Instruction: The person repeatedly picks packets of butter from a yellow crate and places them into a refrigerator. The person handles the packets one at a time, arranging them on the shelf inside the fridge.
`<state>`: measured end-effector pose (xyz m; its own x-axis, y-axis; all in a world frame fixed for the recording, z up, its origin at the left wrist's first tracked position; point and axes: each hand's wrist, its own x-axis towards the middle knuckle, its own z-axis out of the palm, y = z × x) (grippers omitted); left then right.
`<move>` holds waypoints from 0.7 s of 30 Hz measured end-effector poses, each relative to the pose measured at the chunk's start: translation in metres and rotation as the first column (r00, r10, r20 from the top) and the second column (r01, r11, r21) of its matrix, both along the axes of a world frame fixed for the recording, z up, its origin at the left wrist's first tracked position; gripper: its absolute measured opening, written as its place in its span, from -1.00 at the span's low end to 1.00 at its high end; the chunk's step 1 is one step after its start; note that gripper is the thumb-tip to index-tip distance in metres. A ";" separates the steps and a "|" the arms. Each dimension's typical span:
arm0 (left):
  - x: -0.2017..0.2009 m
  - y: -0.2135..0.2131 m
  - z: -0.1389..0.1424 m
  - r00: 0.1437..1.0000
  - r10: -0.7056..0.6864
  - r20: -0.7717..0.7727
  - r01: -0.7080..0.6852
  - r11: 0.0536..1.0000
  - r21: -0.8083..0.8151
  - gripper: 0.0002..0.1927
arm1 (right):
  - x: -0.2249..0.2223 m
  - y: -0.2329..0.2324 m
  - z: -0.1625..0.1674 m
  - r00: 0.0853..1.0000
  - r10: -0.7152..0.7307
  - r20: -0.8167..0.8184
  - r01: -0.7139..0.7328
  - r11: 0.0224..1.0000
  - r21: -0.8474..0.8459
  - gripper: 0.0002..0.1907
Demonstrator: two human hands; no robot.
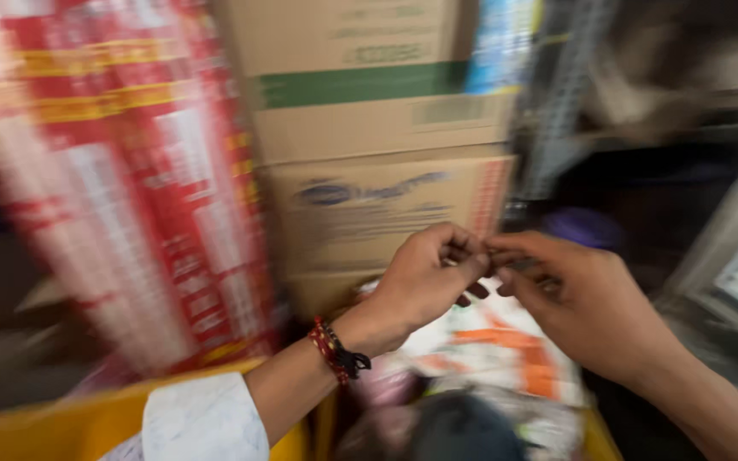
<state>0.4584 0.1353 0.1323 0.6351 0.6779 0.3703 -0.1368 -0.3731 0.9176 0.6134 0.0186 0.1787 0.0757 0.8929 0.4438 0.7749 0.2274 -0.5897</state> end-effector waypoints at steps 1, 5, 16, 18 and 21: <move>-0.034 -0.001 -0.002 0.998 0.065 0.022 -0.065 0.998 -0.011 -0.88 | -0.025 0.009 -0.006 0.993 0.091 -0.072 -0.093 0.995 -0.027 -0.58; -0.162 -0.023 -0.012 0.950 0.306 0.064 -0.311 0.948 0.075 -0.87 | -0.123 0.033 -0.031 0.890 0.296 -0.346 -0.353 0.928 -0.115 -0.53; -0.443 -0.101 -0.068 -0.010 0.817 -0.577 -0.616 0.449 0.647 -0.65 | -0.319 0.027 -0.084 0.742 0.605 -0.289 -0.665 0.719 -0.201 -0.59; -0.469 -0.097 -0.095 -0.255 0.783 -0.567 -0.513 0.387 0.766 -0.54 | -0.339 0.029 -0.096 0.725 0.631 -0.277 -0.686 0.696 -0.212 -0.59; -0.501 -0.083 -0.130 -0.452 0.723 -0.522 -0.472 0.303 0.828 -0.39 | -0.361 0.037 -0.114 0.709 0.638 -0.301 -0.704 0.661 -0.259 -0.58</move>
